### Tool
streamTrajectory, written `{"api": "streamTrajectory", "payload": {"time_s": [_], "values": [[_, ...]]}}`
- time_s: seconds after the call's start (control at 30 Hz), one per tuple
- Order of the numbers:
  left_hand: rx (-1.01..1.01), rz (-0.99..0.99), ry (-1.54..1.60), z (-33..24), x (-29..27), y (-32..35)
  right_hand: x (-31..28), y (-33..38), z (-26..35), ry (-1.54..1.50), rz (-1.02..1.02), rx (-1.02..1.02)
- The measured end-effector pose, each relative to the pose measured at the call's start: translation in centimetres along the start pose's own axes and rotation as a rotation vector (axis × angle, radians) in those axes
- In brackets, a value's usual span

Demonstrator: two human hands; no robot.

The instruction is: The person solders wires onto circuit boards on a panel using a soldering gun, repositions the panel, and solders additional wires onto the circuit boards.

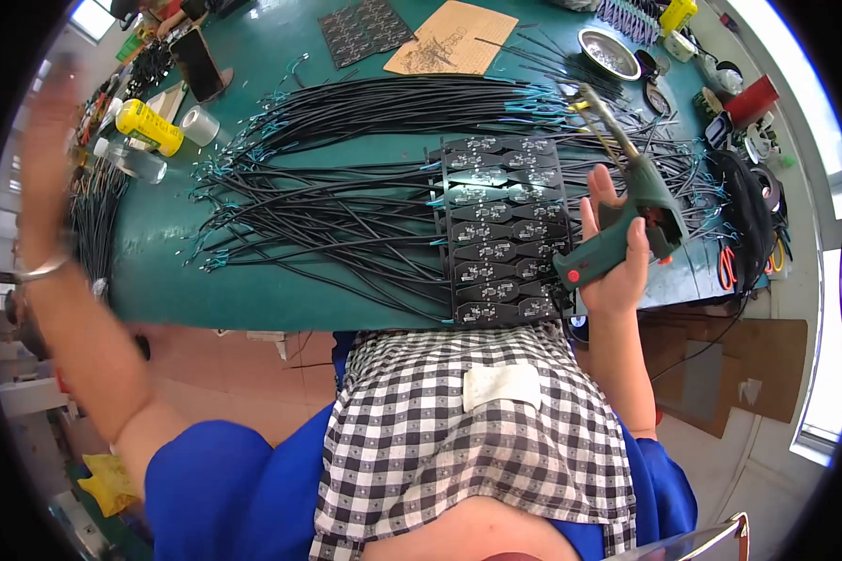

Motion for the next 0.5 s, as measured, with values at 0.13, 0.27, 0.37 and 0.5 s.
{"api": "streamTrajectory", "payload": {"time_s": [0.13,0.27,0.37,0.5], "values": [[0.146,0.471,-0.167,3.7,14.1,8.5,0.6,-1.1,-1.4,-0.058,0.095,0.095],[0.107,0.519,-0.012,5.1,20.1,12.4,1.4,-1.3,-2.4,-0.07,0.174,0.125],[0.104,0.369,-0.15,4.7,17.9,9.9,1.5,-1.0,-3.0,-0.017,0.192,0.122],[0.504,0.0,-0.614,-1.4,11.0,3.7,0.5,-0.6,-3.6,-0.094,0.083,0.12]]}}
Point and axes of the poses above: each hand's wrist, its own y-axis away from the middle knuckle, its own x-axis out of the palm, z = x × y, the point moved 7 cm from there along -y, towards the middle knuckle, and after that the axes turned 7 degrees about z, right-handed, at the moved point
